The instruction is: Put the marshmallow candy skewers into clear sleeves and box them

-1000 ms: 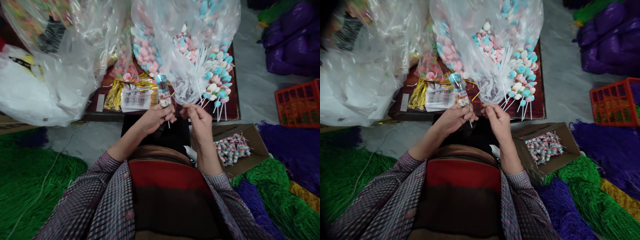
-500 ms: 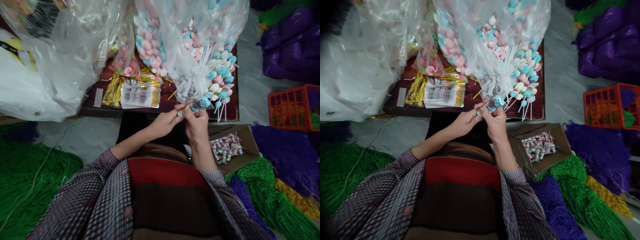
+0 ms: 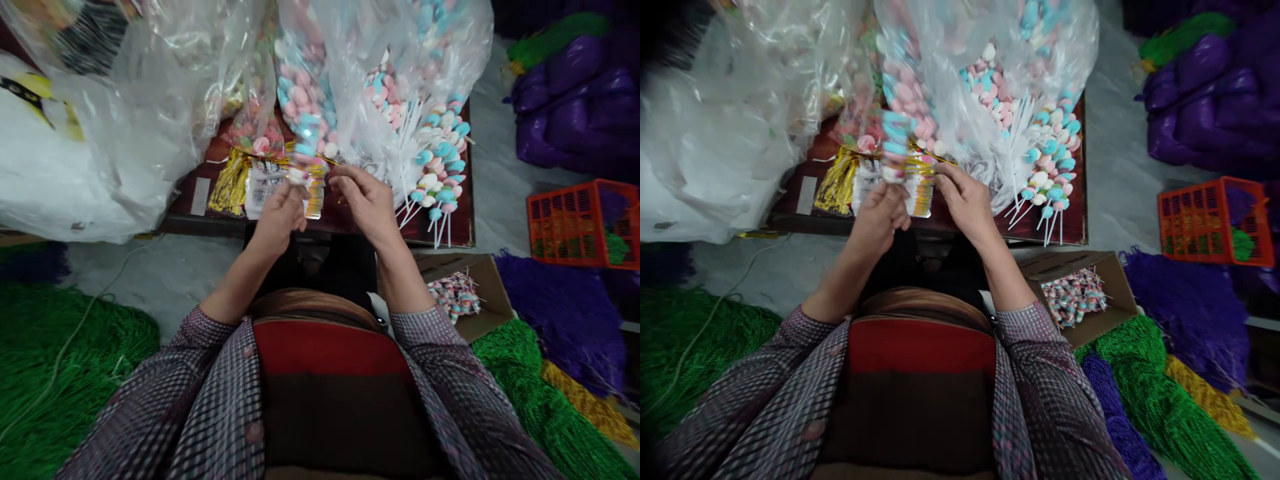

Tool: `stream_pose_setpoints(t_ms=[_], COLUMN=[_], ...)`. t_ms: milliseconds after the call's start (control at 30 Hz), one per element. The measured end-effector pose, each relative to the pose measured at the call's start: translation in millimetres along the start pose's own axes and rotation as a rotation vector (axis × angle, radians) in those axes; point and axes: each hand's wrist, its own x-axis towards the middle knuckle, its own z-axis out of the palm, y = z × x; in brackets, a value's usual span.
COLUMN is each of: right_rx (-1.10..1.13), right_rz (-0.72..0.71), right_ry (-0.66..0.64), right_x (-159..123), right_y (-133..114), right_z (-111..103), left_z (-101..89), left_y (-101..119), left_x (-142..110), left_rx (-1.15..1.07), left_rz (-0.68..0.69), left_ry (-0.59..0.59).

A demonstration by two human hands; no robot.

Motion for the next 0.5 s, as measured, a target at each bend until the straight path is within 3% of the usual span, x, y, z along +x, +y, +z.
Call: stream_pose_setpoints(t_ms=[133, 267, 500], right_rx=[-0.439, -0.772, -0.872], right_rz=[-0.107, -0.119, -0.149], right_ry=[-0.170, -0.272, -0.323], right_x=[42, 58, 65], right_y=[10, 13, 18], right_z=[25, 46, 44], left_z=[-19.7, -27.2, -30.5], left_y=[15, 23, 17], left_x=[7, 5, 7], left_rx=[-0.206, -0.277, -0.320], left_rz=[-0.052, -0.124, -0.193], left_ry=[0.087, 0.114, 0.111])
